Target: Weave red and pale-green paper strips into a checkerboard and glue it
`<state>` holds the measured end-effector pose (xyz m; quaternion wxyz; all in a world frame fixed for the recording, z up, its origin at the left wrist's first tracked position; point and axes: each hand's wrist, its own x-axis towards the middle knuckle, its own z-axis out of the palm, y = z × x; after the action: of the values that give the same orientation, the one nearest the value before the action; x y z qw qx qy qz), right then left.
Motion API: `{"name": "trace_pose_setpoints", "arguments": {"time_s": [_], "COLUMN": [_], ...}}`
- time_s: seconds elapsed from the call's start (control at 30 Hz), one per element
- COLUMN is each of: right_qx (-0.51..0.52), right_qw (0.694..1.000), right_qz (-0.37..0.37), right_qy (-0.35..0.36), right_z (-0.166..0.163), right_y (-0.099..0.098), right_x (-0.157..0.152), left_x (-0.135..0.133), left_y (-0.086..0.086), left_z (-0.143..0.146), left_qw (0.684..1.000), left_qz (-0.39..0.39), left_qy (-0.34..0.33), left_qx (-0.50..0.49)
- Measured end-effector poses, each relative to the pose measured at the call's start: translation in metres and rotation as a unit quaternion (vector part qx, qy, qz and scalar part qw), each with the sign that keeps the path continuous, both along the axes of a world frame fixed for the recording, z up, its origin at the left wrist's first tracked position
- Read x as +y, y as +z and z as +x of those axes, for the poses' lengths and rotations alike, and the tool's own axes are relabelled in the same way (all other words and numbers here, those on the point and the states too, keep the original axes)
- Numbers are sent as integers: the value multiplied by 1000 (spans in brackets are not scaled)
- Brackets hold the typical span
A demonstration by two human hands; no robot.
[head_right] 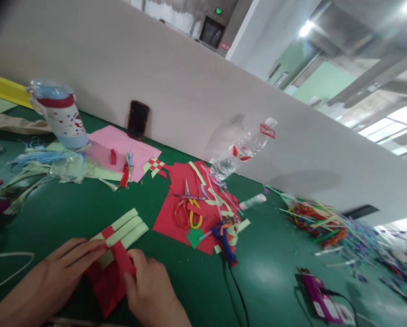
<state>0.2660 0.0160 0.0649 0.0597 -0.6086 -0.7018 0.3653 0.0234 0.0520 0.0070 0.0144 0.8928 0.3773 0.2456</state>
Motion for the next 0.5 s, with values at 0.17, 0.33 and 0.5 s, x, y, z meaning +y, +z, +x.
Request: {"name": "trace_pose_setpoints", "arguments": {"time_s": [0.17, 0.33, 0.5], "right_qx": [-37, -88, -147], "right_qw": [997, 972, 962], "right_qz": [65, 217, 219], "right_qy": [-6, 20, 75], "right_z": [7, 14, 2], "right_y": [-1, -7, -14], "right_x": [10, 42, 57], "left_x": [10, 11, 8], "left_y": [-6, -11, -12], "left_z": [13, 10, 5], "left_qw": [996, 998, 999], "left_qz": [56, 10, -33], "left_qy": [-56, -43, -26], "left_qx": [29, 47, 30]}}
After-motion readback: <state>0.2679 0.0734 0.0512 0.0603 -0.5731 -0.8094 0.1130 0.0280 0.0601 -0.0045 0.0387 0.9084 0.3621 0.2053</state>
